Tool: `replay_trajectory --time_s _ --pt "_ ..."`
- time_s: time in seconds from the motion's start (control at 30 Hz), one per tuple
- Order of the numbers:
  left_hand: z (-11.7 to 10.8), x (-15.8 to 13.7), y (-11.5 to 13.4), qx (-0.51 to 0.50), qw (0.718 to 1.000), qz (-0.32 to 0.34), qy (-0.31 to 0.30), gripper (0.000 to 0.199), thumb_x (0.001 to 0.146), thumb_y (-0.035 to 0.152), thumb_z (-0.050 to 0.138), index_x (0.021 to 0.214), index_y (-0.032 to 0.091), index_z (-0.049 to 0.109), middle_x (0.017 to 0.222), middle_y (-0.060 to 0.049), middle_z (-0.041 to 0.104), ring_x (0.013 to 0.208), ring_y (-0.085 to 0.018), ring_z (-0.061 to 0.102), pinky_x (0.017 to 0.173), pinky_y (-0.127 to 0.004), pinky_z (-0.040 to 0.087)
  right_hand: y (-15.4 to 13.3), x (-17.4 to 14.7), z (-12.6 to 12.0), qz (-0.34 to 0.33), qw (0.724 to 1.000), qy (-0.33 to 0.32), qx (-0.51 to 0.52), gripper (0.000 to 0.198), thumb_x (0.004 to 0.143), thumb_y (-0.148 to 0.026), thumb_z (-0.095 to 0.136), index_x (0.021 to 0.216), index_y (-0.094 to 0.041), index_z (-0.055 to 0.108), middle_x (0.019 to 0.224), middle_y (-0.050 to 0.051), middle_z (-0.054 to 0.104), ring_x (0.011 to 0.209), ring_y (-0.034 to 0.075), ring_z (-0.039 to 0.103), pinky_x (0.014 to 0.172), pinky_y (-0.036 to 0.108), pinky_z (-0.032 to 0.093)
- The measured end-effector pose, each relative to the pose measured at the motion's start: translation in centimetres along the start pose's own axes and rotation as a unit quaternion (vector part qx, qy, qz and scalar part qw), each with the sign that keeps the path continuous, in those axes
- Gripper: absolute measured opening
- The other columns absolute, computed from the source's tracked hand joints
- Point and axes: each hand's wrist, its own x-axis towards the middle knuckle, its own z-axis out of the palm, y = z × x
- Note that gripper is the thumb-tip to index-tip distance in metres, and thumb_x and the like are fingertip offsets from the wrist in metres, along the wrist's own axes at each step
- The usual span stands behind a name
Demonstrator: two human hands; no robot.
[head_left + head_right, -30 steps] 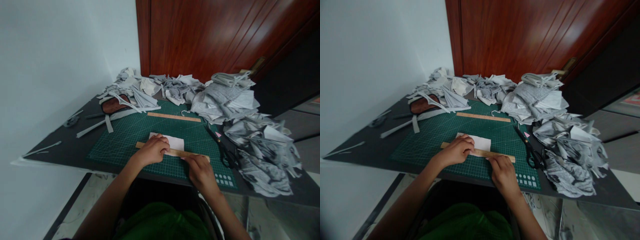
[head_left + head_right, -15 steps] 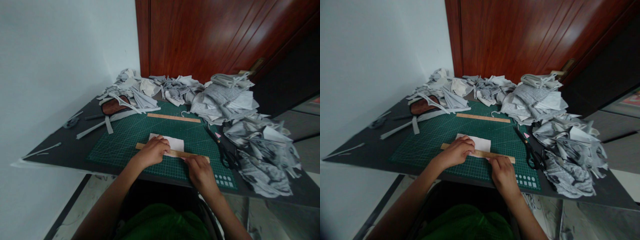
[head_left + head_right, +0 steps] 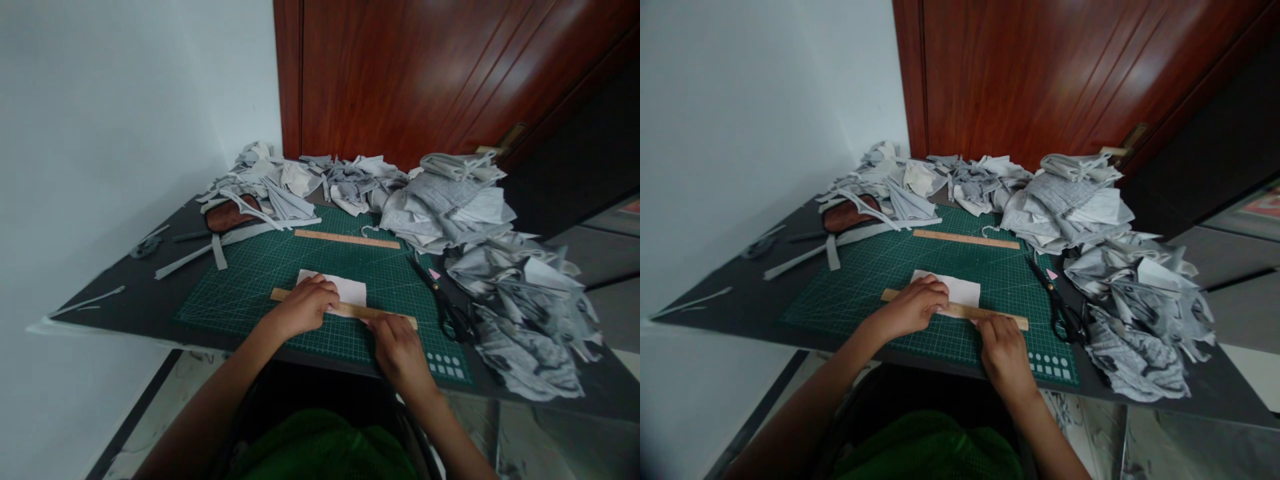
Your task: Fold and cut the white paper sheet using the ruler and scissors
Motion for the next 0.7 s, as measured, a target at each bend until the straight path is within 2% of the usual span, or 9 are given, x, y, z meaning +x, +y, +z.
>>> replay_trajectory --time_s 0.5,0.7 --pt "-0.1 0.1 -0.1 -0.014 1.000 0.004 -0.006 0.028 0.083 -0.003 0.053 0.085 0.021 0.066 0.095 -0.002 0.067 0.099 -0.020 0.055 0.094 -0.035 0.041 -0.2 0.6 1.2 0.010 1.000 -0.010 0.025 0.018 0.102 -0.011 0.049 0.095 -0.018 0.063 0.088 0.009 0.066 0.084 0.026 0.059 0.076 0.038 0.046" --pt "-0.3 0.1 -0.3 -0.007 1.000 0.007 -0.013 0.030 0.082 -0.005 0.052 0.085 0.022 0.065 0.097 0.000 0.066 0.101 -0.020 0.056 0.102 -0.035 0.040 -1.6 1.7 1.9 -0.001 0.999 -0.025 0.036 0.021 0.101 -0.011 0.048 0.089 -0.018 0.064 0.086 0.009 0.066 0.082 0.026 0.058 0.077 0.038 0.045"
